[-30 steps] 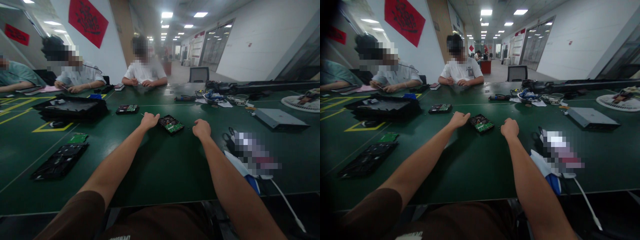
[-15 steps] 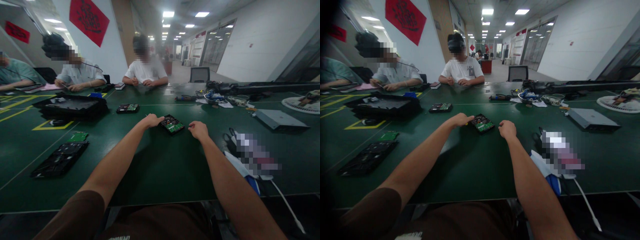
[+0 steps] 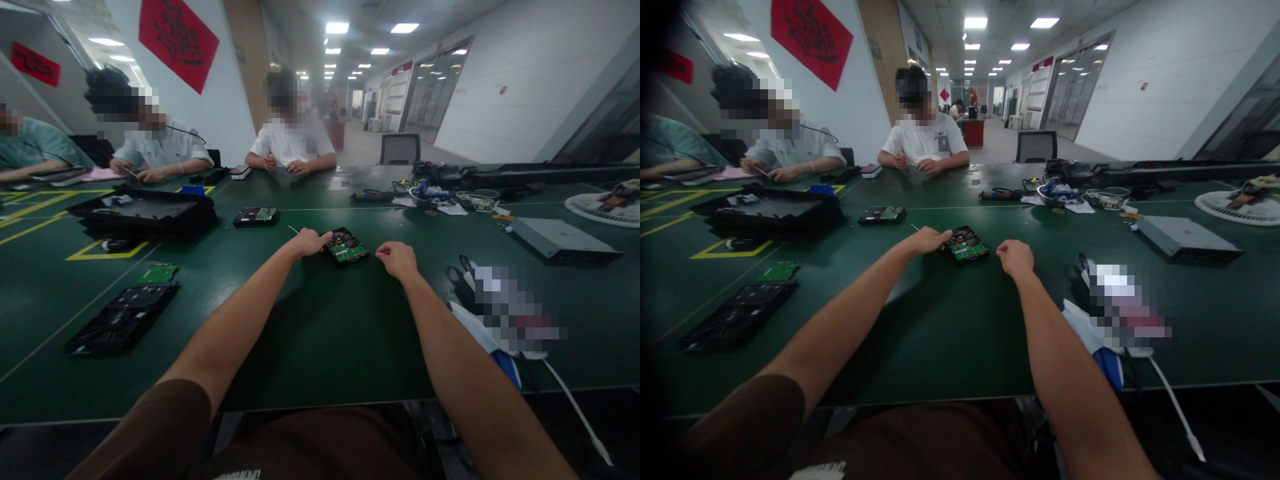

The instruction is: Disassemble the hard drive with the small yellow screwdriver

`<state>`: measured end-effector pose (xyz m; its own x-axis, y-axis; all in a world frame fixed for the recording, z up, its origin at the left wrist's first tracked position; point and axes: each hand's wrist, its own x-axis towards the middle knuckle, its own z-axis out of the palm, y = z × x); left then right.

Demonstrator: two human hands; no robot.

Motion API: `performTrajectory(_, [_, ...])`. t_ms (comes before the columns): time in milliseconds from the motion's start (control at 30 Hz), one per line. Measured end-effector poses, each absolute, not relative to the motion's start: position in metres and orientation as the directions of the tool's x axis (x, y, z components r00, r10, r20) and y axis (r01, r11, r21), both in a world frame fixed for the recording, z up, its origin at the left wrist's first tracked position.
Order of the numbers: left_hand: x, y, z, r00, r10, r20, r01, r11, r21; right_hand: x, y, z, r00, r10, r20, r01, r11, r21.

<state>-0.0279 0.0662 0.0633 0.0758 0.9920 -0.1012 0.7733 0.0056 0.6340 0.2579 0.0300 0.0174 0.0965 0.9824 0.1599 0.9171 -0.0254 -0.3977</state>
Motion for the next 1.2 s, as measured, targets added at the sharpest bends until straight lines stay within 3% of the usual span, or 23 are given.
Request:
performTrajectory(400, [-0.036,0.082,0.039,0.054,0.998,-0.037,0.809,-0.022,0.588,0.251,0.028,0.02,0.099,0.978,0.182,0.939,-0.031,-0.342])
performTrajectory(667, [-0.04,0.089,0.029,0.082,0.997,-0.012,0.795,-0.058,0.604,0.228,0.02,0.025,0.07,0.915,0.396,0.864,0.143,-0.483])
performTrajectory(933, [-0.04,0.088,0.028,0.124,0.992,-0.006,0.795,-0.096,0.6,0.214,0.011,0.027,0.071,0.928,0.366,0.803,0.165,-0.573])
performTrajectory(1200, [-0.04,0.086,0.028,0.16,0.987,-0.007,0.803,-0.126,0.583,0.215,0.012,0.027,0.06,0.928,0.367,0.821,0.163,-0.547])
